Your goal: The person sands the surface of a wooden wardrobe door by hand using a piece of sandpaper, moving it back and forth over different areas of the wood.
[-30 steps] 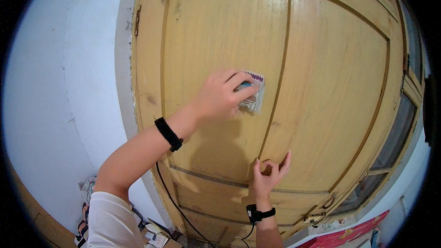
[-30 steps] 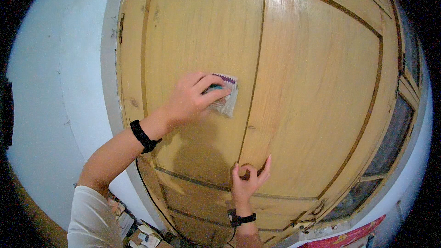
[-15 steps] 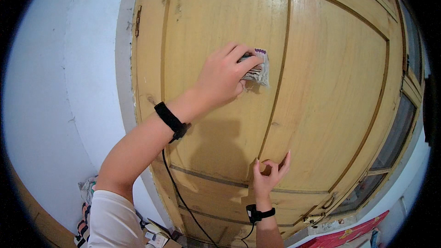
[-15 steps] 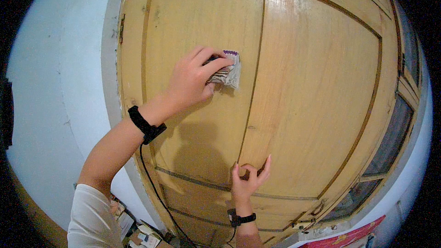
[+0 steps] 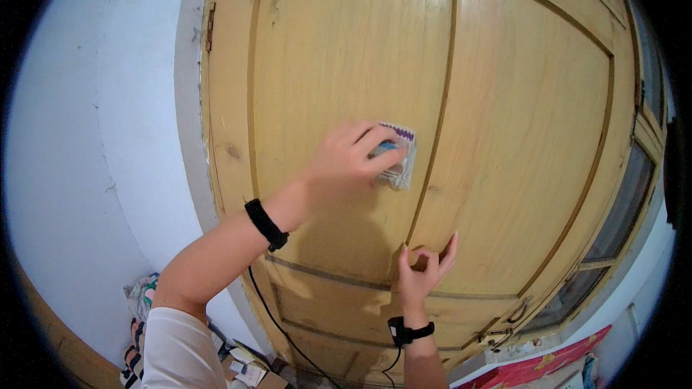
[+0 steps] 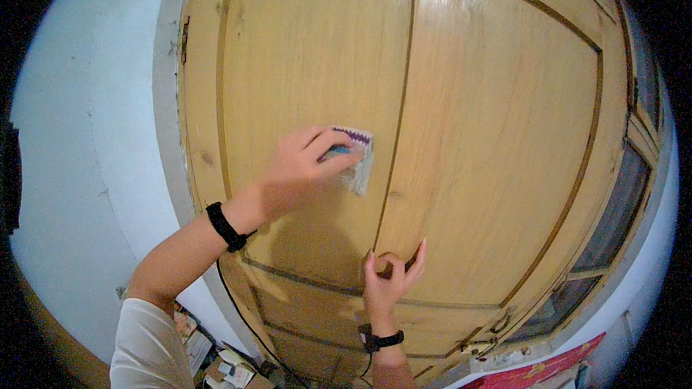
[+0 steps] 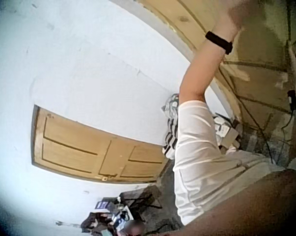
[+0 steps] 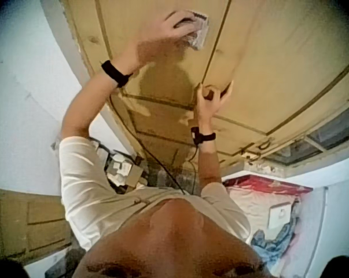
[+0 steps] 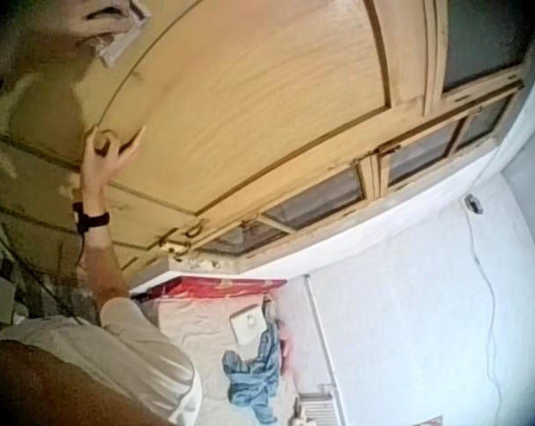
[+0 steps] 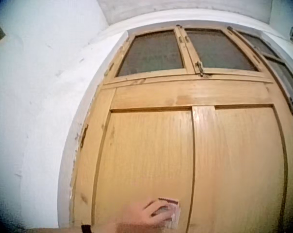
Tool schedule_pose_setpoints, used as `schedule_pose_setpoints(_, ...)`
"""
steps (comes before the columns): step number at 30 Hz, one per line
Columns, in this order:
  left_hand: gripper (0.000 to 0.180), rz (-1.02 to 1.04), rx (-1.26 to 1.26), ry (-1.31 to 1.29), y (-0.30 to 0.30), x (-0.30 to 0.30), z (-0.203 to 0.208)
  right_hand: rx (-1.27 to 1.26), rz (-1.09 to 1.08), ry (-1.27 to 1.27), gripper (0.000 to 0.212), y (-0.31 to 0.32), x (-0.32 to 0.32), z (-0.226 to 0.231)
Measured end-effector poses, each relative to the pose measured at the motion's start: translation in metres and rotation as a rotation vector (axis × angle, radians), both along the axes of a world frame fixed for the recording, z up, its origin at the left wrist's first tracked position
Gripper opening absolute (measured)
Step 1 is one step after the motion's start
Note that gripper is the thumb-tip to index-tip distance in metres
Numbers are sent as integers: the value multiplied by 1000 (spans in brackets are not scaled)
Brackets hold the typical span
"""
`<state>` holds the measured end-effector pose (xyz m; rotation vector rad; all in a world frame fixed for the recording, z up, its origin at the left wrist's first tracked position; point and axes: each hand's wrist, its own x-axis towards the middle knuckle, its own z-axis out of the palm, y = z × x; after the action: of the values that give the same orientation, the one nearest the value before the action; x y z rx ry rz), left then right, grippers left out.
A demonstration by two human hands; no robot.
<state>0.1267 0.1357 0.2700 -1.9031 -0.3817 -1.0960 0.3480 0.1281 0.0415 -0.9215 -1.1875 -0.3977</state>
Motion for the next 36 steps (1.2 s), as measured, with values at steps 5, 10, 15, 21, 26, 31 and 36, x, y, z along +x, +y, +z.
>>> schedule_pose_setpoints(5, 42, -22, 19, 24, 3, 1, -21, -17, -10, -21, 31, -1, 2, 1)
schedule_pose_setpoints(10, 43, -84, 10, -16, -6, 3, -8, 6, 4, -18, 30, 0, 1, 2)
schedule_pose_setpoints(15, 47, -95, -81, -91, -12, 3, 28, 15, -2, -13, 29, -1, 0, 3)
schedule_pose_setpoints(21, 44, -24, -64, -71, -8, 5, 15, -4, -12, -21, 30, 2, 3, -1)
schedule_pose_setpoints(26, 57, -11, -96, -13, 4, 3, -27, -30, 11, 20, 30, -1, 0, 1)
schedule_pose_setpoints(31, 33, -45, -127, 18, 2, 3, -62, -26, 39, 45, 29, -1, -3, 1)
schedule_pose_setpoints(36, 33, 39, -190, 128, -2, -2, -88, -52, 23, -22, 28, -5, 0, 2)
